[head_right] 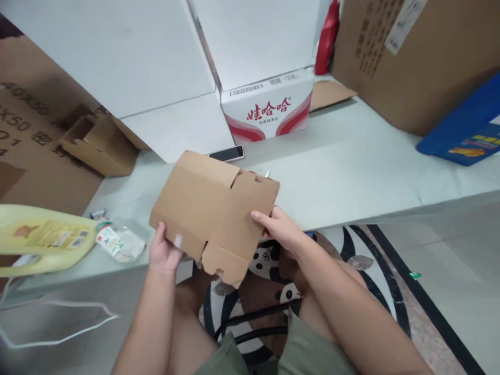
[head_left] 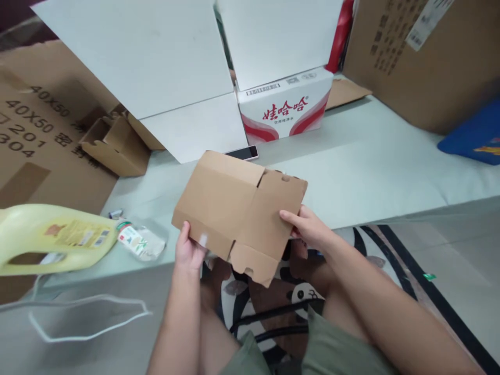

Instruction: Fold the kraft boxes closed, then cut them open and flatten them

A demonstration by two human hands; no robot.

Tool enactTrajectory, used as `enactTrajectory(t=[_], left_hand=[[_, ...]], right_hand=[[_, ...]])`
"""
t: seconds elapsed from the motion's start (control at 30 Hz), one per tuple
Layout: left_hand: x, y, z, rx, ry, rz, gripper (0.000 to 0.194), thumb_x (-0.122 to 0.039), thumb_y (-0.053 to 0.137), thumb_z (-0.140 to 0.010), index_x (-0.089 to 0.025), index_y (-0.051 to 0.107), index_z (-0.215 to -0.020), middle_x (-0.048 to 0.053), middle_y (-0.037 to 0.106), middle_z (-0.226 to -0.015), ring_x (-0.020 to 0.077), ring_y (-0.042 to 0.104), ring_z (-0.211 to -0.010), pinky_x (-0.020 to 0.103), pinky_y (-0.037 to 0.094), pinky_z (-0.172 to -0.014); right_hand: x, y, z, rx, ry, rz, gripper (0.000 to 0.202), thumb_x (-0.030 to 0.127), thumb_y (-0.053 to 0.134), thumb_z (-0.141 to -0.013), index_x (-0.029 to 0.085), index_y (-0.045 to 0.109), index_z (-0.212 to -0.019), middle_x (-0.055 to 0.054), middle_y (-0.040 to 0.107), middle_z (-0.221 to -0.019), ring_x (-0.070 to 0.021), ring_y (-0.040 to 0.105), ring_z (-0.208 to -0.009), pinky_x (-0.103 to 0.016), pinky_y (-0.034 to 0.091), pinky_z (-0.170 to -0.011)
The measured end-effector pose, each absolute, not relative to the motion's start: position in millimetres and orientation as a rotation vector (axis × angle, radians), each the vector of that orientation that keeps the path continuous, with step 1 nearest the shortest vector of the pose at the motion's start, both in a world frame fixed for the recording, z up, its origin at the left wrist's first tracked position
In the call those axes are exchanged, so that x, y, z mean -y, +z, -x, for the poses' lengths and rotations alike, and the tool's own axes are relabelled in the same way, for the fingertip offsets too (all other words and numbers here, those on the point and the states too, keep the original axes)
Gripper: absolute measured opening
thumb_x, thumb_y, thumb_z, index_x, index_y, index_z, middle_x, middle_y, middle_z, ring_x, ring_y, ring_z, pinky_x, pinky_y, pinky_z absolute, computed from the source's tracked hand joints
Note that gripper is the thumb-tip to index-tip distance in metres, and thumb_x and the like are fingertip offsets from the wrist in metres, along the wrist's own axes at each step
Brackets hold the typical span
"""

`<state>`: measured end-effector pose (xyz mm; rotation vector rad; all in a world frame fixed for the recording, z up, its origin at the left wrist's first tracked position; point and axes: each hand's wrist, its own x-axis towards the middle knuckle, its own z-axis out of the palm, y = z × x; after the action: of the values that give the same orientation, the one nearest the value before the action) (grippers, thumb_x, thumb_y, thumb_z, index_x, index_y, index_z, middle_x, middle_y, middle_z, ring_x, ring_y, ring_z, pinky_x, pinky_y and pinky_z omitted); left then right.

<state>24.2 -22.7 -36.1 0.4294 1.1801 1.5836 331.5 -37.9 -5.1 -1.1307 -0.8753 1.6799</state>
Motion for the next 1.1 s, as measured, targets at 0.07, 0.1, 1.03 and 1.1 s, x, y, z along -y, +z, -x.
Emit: enactTrajectory(t=[0.07,0.1,1.03,1.1], left_hand=[[22,-41,-20,-1.063,1.522,-0.398,0.029,-0.043,0.07,-0.08,-0.023,0.07,-0.1,0.004,0.077,-0.093,0.0215,0.073,-0.09,0.039,0.058,-0.089],[22,-41,-18,-1.004,1.485,-0.39,0.03,-0.045,0.068,-0.079,-0.022,0.069,-0.099,0.005,0.077,-0.093,0.0221,0.073,-0.089,0.039,0.059,-0.087],[21,-11,12,-0.74,1.598,-0.272,0.025,-0.016,0.073,-0.052,-0.02,0.057,-0.071,-0.004,0.067,-0.075,0.0124,0.065,-0.067,0.029,0.059,-0.072],[25,-11,18,-0.709,1.606,-0.272,0.028,-0.01,0.072,-0.052,-0.02,0.051,-0.067,-0.006,0.065,-0.075,0.0107,0.065,-0.067,0.028,0.058,-0.073]], right_hand=[[43,-2,-335,0.807,1.599,1.17,0.046,0.056,0.082,-0.061,0.018,0.062,-0.079,0.004,0.055,-0.058,-0.0048,0.034,-0.042,-0.021,0.023,-0.039],[46,1,-341,0.762,1.526,1.203,0.047,0.056,0.083,-0.059,0.019,0.06,-0.077,0.005,0.054,-0.056,-0.0041,0.032,-0.041,-0.021,0.021,-0.038],[-29,63,-396,0.937,1.006,1.698,0.009,0.017,0.064,-0.091,0.021,0.061,-0.097,-0.007,0.074,-0.097,-0.0153,0.074,-0.079,-0.034,0.063,-0.088],[-35,67,-365,1.038,1.041,1.694,0.009,0.016,0.064,-0.09,0.021,0.062,-0.098,-0.007,0.074,-0.096,-0.0151,0.074,-0.077,-0.032,0.064,-0.083]])
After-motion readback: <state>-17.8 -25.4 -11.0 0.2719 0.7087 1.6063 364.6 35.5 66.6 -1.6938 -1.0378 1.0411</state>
